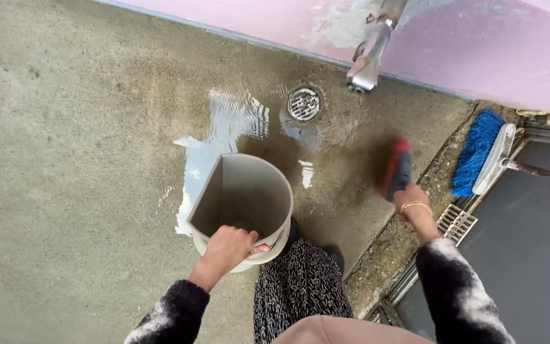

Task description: Cleaning a concrete floor by pouring water from a bucket and sweeping it into a drain with a hand broom

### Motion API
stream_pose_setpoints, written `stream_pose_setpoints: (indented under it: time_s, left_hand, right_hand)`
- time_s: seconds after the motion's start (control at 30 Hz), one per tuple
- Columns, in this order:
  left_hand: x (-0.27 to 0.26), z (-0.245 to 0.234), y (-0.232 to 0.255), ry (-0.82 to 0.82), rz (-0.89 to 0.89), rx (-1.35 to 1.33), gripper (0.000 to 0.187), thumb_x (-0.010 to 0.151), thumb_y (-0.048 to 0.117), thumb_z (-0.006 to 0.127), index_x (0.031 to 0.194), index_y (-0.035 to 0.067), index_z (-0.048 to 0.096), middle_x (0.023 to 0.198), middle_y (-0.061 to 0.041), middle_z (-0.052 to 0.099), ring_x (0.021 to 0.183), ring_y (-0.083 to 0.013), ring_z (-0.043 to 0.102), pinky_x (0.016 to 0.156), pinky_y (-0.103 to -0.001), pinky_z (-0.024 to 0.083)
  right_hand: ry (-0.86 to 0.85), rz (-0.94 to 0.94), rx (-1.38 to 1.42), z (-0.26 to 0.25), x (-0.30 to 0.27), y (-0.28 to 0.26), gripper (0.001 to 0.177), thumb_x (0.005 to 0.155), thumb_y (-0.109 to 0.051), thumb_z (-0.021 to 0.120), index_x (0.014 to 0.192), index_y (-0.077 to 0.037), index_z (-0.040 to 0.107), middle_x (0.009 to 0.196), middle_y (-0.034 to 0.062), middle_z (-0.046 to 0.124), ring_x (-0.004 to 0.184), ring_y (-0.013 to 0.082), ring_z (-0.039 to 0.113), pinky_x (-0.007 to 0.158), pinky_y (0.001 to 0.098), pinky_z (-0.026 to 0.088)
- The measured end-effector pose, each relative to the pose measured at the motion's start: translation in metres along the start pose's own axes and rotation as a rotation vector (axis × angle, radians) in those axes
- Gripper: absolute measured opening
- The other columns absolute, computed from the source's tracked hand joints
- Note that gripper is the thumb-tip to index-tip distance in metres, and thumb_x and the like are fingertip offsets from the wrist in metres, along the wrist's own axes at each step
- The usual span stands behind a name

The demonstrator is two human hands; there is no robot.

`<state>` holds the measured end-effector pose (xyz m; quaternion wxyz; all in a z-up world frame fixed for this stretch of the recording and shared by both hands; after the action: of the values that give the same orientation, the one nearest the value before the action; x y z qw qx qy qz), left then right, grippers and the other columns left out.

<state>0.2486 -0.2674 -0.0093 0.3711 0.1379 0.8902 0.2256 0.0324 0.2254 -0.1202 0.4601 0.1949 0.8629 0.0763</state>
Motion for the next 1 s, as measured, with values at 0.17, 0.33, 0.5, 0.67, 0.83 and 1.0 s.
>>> stream_pose_setpoints:
  time_s: [0.17, 0.33, 0.5, 0.67, 0.83, 1.0]
  left_hand:
    - [0.005, 0.019, -0.003, -0.055, -0.013, 0.006, 0.065, 0.098, 0.074, 0.035, 0.085, 0.017, 0.066, 0.069, -0.010, 0.072, 0.071, -0.0352, 0.075, 0.068, -0.048, 0.057]
    - [-0.010, 0.048, 0.003, -0.138, -0.041, -0.025, 0.067, 0.098, 0.074, 0.036, 0.087, 0.018, 0.069, 0.071, -0.012, 0.073, 0.073, -0.0358, 0.076, 0.070, -0.047, 0.058]
    - [-0.055, 0.055, 0.009, -0.119, -0.077, -0.009, 0.057, 0.098, 0.068, 0.041, 0.089, 0.018, 0.067, 0.071, -0.011, 0.073, 0.073, -0.0350, 0.076, 0.069, -0.049, 0.058]
    - [-0.086, 0.067, 0.006, -0.056, -0.153, -0.022, 0.060, 0.098, 0.071, 0.040, 0.087, 0.018, 0.067, 0.069, -0.010, 0.072, 0.071, -0.0349, 0.076, 0.068, -0.047, 0.058]
    - [-0.086, 0.087, 0.009, -0.021, -0.200, -0.056, 0.062, 0.097, 0.073, 0.040, 0.085, 0.019, 0.067, 0.069, -0.010, 0.072, 0.071, -0.0349, 0.076, 0.069, -0.047, 0.058]
    - [-0.081, 0.104, 0.014, 0.022, -0.198, -0.041, 0.060, 0.095, 0.071, 0.042, 0.084, 0.019, 0.069, 0.069, -0.012, 0.074, 0.072, -0.0355, 0.076, 0.070, -0.048, 0.058]
  right_hand:
    - [-0.041, 0.063, 0.284, 0.033, 0.006, -0.055, 0.035, 0.089, -0.008, 0.043, 0.091, 0.007, 0.076, 0.071, 0.0263, 0.073, 0.058, 0.0404, 0.070, 0.044, 0.0493, 0.059]
    - [-0.009, -0.052, 0.319, 0.015, 0.009, -0.183, 0.031, 0.083, -0.006, 0.051, 0.058, -0.010, 0.069, 0.049, 0.0085, 0.065, 0.040, 0.0270, 0.065, 0.030, 0.0443, 0.057]
    - [-0.060, -0.121, 0.926, -0.034, -0.106, -0.153, 0.020, 0.089, -0.014, 0.056, 0.106, -0.004, 0.062, 0.066, 0.0060, 0.051, 0.046, 0.0141, 0.057, 0.035, 0.0268, 0.056]
    - [-0.030, 0.089, 0.918, 0.095, -0.028, 0.029, 0.013, 0.088, -0.004, 0.056, 0.088, 0.005, 0.064, 0.053, 0.0131, 0.052, 0.039, 0.0202, 0.053, 0.027, 0.0351, 0.043]
    - [-0.272, 0.151, 0.972, 0.102, -0.019, -0.070, 0.017, 0.093, -0.007, 0.049, 0.097, 0.004, 0.061, 0.069, 0.0104, 0.042, 0.051, 0.0128, 0.048, 0.047, 0.0165, 0.049]
    - [-0.197, -0.099, 1.102, 0.013, -0.043, -0.214, 0.009, 0.093, -0.001, 0.055, 0.098, 0.004, 0.062, 0.069, 0.0052, 0.047, 0.047, 0.0100, 0.049, 0.036, 0.0228, 0.048]
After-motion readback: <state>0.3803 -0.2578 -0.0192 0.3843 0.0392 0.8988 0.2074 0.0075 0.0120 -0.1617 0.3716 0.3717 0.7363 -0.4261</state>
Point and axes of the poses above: each hand's wrist, its own x-axis towards the middle knuckle, its own z-axis out of the palm, y = z × x, the point moved 8 cm from there along x, towards the middle knuckle
